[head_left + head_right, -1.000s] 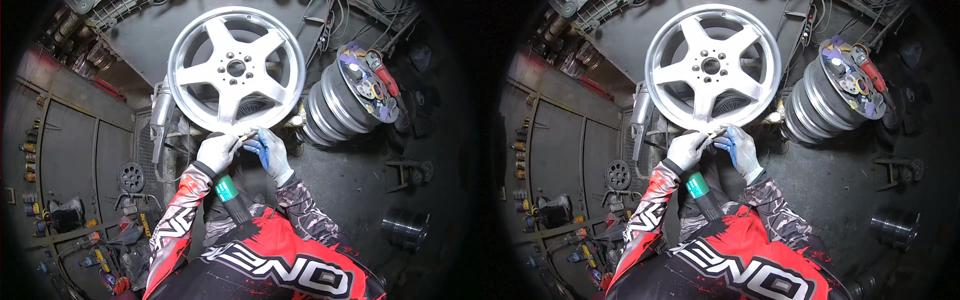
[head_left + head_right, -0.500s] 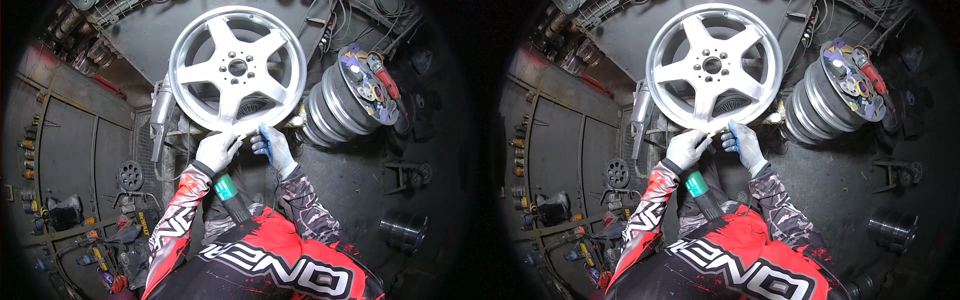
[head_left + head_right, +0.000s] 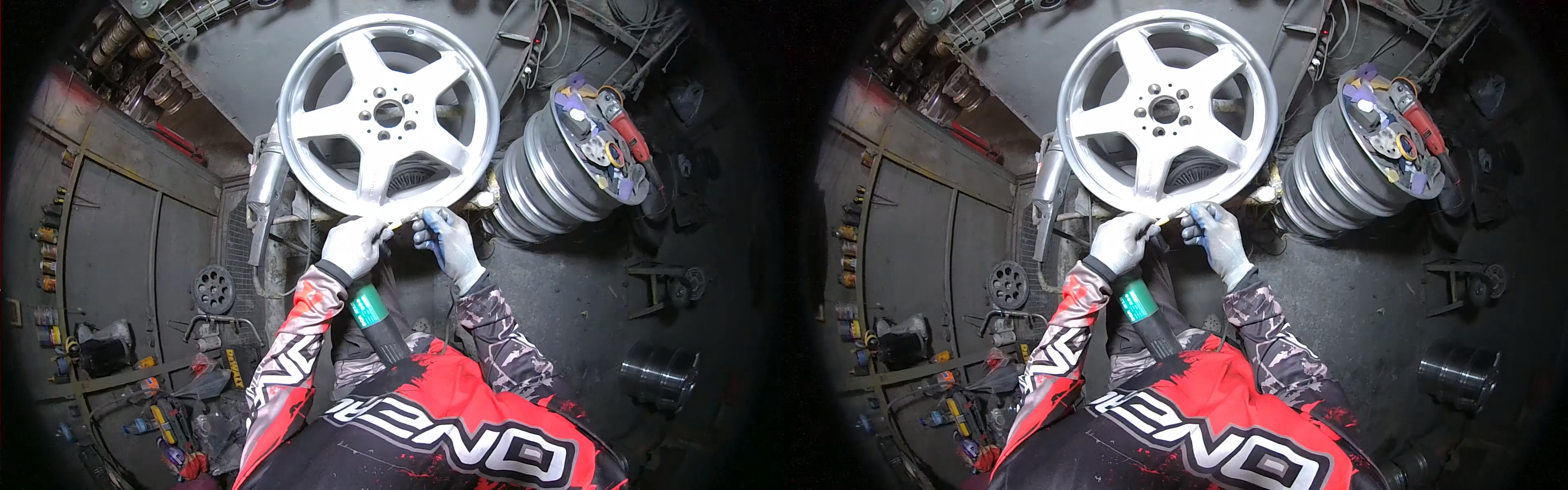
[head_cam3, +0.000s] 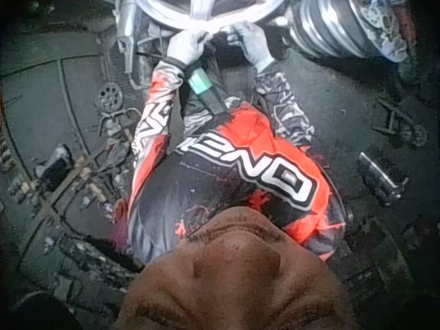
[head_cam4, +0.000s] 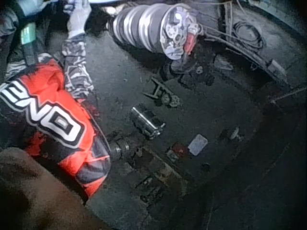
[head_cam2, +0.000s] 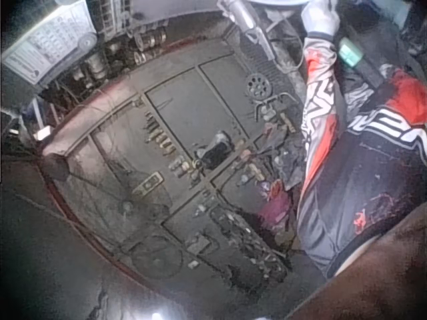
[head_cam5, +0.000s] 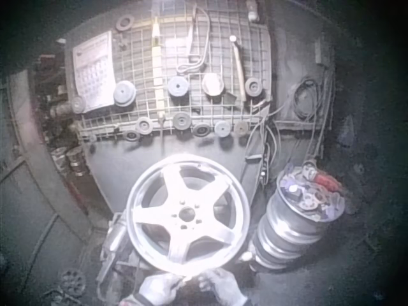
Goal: The person sands a car rim using a rotary tool and applies tape to the rim edge. They sand the inner surface of the rim with a power grinder while holding the rim by hand.
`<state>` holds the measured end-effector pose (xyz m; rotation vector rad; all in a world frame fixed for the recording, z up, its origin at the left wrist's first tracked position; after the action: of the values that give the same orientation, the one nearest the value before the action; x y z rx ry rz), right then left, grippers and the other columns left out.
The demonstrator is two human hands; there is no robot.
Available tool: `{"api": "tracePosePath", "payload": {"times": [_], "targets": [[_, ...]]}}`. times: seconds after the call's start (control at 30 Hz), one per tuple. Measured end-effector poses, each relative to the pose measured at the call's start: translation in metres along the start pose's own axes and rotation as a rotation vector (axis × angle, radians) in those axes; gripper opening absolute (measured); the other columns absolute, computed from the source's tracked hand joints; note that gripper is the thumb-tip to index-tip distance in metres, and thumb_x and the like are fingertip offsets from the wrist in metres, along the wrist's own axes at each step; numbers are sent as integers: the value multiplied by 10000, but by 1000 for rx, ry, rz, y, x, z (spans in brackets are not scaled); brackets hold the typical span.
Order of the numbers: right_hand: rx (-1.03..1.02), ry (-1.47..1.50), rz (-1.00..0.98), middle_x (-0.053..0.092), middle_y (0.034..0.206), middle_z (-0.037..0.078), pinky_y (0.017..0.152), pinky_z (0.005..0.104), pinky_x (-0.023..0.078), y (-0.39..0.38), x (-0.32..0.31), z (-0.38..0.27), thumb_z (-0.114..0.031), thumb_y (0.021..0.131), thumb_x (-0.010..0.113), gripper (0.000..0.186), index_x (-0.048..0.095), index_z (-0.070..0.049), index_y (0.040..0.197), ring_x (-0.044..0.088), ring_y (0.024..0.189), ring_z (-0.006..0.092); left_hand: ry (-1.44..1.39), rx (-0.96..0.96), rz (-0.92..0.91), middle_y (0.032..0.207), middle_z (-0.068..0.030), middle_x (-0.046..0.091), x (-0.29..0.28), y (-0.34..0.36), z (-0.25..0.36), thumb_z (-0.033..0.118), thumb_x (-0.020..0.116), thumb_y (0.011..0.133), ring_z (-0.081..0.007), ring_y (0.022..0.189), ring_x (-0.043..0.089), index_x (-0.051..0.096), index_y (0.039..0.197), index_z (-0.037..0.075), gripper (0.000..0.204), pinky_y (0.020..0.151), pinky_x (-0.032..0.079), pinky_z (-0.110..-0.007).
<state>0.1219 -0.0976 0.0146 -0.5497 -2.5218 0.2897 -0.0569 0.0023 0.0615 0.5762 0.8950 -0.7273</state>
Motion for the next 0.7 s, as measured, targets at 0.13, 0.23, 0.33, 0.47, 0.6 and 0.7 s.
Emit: {"api": "tracePosePath", "payload": {"times": [0.13, 0.23, 0.33, 0.47, 0.6, 0.7], "targets": [[33, 8, -52, 689, 942, 54, 673, 262, 559, -2, 3, -8, -203, 1035, 608, 257, 647, -10, 1201, 664, 742, 115, 33, 41, 35, 940, -161, 710, 3, -3, -6, 248, 664, 946, -377, 869, 694, 698, 1098, 111, 208, 743, 553, -453], [18, -74, -125, 697, 957, 53, 676, 254, 554, 2, 0, -8, -201, 1032, 613, 268, 655, -4, 1209, 661, 751, 108, 19, 30, 26, 909, -161, 708, -1, -1, 3, 267, 654, 959, -375, 851, 696, 670, 1107, 112, 215, 731, 550, -458], [-27, -121, -171, 705, 961, 47, 675, 240, 546, 6, -2, -7, -199, 1028, 618, 261, 666, -6, 1199, 654, 755, 96, 32, -9, -10, 888, -159, 706, 1, -1, 0, 292, 648, 968, -373, 834, 697, 643, 1113, 117, 227, 722, 547, -465], [-38, -136, -186, 707, 962, 44, 676, 235, 541, 4, -1, -6, -203, 1023, 633, 251, 675, -9, 1177, 650, 764, 92, 80, -14, -42, 882, -154, 705, 3, 0, -5, 313, 654, 965, -373, 816, 696, 642, 1100, 116, 239, 707, 542, -477], [-30, -169, -152, 699, 928, 33, 667, 228, 531, -1, 5, -10, -218, 1023, 639, 238, 687, -16, 1139, 638, 748, 83, 54, 23, 8, 877, -152, 704, 3, -1, -6, 304, 653, 965, -373, 816, 696, 652, 1080, 110, 225, 706, 541, -478], [-29, -208, -93, 688, 896, 21, 649, 223, 518, 1, 2, -10, -226, 1025, 639, 226, 693, -22, 1105, 623, 724, 75, 47, -8, -14, 886, -150, 705, 3, -1, -1, 296, 649, 967, -371, 824, 696, 663, 1066, 108, 213, 714, 543, -473]]}}
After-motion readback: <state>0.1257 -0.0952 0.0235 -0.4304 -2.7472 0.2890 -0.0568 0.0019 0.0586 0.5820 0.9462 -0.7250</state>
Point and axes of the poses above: each hand's wrist, its own y-axis towards the middle knuckle, its own x-axis out of the palm, z = x × y, the point moved 3 cm from there along y, towards the middle knuckle
